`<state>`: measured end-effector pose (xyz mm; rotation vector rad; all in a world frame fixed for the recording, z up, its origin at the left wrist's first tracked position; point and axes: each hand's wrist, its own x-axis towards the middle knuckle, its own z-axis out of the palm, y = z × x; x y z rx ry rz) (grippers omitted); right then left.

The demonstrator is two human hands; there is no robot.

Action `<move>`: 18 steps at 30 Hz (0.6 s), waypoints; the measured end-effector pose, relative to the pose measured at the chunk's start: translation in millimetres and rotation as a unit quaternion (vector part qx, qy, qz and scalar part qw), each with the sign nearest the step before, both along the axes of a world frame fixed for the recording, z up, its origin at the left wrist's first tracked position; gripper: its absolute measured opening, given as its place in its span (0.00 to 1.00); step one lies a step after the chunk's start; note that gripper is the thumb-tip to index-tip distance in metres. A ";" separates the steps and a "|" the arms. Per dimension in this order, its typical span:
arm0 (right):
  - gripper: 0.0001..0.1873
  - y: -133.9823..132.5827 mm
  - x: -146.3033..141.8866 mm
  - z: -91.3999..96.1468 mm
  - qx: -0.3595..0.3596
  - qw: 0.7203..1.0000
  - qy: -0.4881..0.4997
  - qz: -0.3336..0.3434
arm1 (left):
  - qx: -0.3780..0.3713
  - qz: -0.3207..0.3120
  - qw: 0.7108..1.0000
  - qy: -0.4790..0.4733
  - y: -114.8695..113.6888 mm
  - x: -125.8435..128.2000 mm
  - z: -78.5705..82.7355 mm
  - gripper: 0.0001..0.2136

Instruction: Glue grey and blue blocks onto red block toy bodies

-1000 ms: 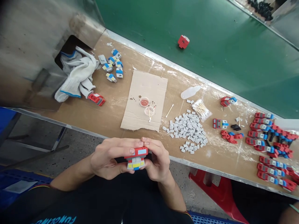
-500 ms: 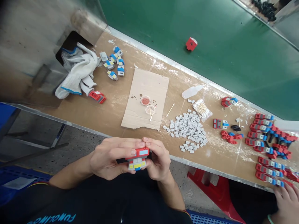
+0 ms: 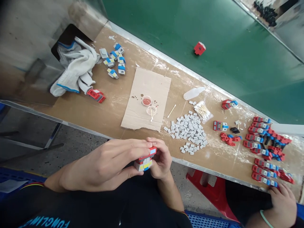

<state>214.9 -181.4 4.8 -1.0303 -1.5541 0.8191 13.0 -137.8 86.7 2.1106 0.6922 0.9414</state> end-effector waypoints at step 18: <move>0.27 -15.7 -20.9 -3.9 0.059 0.990 -0.062 -0.108 | -0.225 0.022 0.933 -0.281 -12.1 22.9 -40.4 0.26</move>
